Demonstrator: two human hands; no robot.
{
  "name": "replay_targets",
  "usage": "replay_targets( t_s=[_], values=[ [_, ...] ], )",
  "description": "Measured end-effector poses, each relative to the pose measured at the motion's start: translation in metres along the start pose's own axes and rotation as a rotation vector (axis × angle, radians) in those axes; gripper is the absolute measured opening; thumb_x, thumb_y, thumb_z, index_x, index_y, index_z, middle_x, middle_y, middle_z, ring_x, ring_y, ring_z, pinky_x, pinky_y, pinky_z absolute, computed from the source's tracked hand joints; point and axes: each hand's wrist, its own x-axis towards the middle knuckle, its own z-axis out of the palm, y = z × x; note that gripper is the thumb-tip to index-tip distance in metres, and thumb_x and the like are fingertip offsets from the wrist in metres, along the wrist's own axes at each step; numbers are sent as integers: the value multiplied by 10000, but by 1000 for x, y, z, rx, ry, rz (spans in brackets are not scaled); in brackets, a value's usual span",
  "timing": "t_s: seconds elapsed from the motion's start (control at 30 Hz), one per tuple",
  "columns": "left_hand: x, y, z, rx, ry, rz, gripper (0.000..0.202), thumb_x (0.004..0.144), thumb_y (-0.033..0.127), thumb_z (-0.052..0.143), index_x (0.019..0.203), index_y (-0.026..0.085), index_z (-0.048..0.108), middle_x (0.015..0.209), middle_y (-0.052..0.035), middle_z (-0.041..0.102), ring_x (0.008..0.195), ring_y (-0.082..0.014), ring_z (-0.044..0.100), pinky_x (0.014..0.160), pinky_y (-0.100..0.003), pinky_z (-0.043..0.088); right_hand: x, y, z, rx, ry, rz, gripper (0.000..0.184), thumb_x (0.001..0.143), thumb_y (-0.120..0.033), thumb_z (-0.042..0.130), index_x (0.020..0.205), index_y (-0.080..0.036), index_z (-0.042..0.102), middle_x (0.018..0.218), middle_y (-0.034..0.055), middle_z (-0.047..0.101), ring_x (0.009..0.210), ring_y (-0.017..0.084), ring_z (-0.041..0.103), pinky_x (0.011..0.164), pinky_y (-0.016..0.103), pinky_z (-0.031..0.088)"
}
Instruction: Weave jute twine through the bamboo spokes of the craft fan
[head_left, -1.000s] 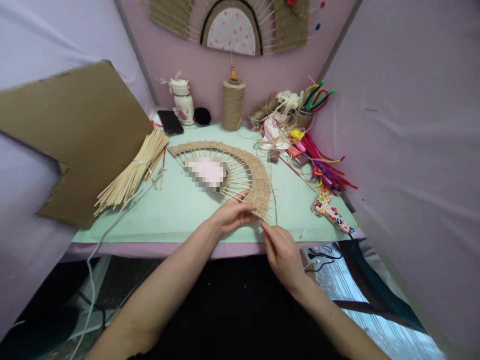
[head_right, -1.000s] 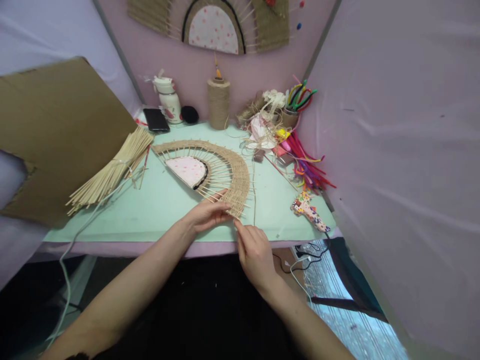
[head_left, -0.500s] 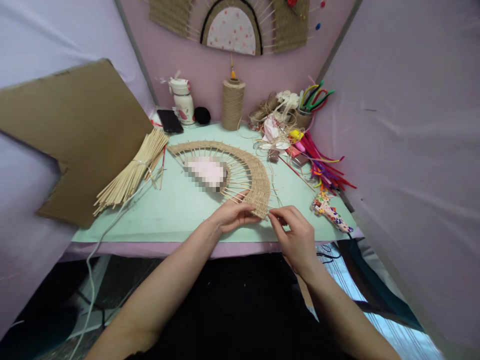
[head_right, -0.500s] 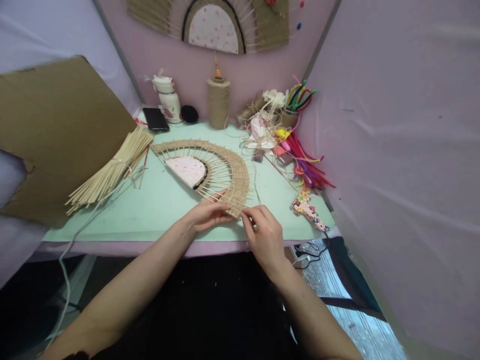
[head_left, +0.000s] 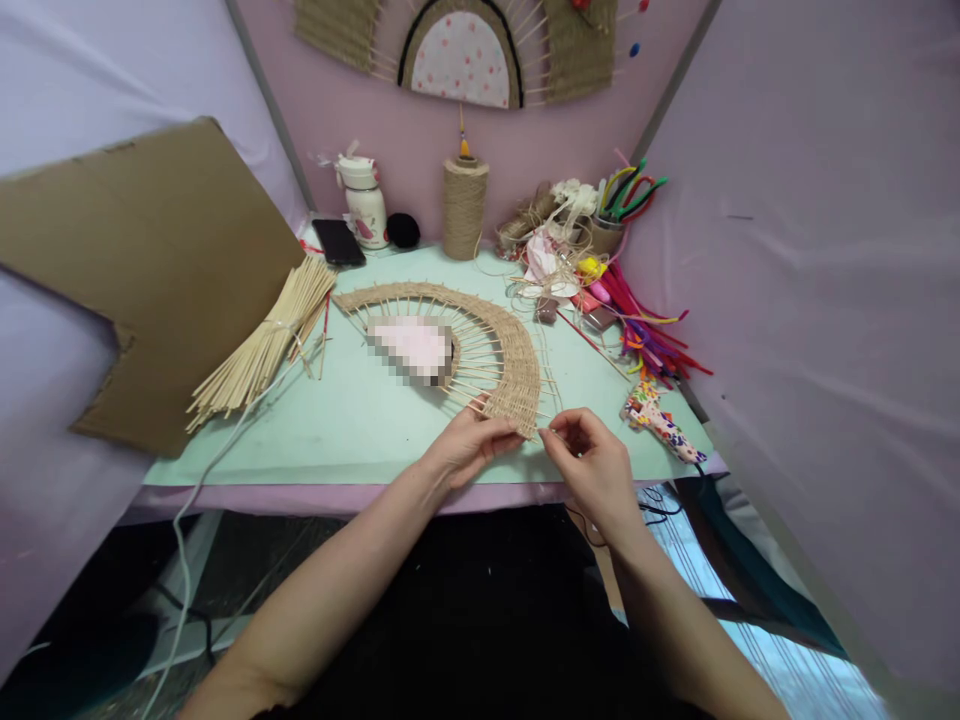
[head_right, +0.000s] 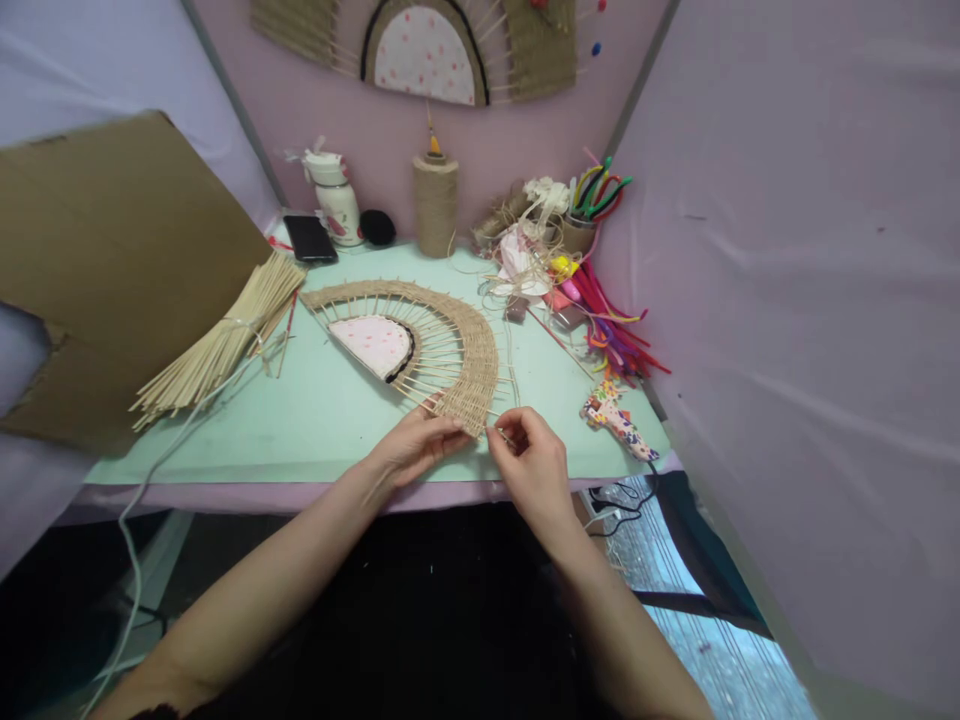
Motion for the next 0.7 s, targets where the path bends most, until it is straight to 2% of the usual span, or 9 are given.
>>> replay_targets(
  t_s=[0.13,0.27,0.53,0.7],
  values=[
    [-7,-5,9,14,-18,96,466,621,70,770,1049,165,611,998,-35,693,881,-131,649,834,-260,500,1,7,2,124,-27,80,174,786,-332,632,802,-201,518,668,-32,527,581,114,480,556,241,387],
    [-10,-6,15,34,-29,132,457,601,68,776,1020,161,620,972,-26,688,873,-128,631,836,-261,473,4,10,4,215,-53,135,204,747,-323,653,820,-201,506,671,-35,519,594,118,486,569,247,397],
    [-15,-9,25,26,77,126,451,532,-3,725,942,145,605,895,-20,678,817,-129,608,790,-267,443,5,7,9,270,-53,154,191,714,-253,622,853,-197,505,684,-39,508,603,115,482,573,241,391],
    [-12,-16,28,-2,187,138,512,498,-33,708,952,157,567,875,-14,651,844,-147,598,849,-326,435,3,11,11,269,-64,154,197,713,-238,624,865,-198,506,694,-38,509,605,116,484,569,239,386]
  ],
)
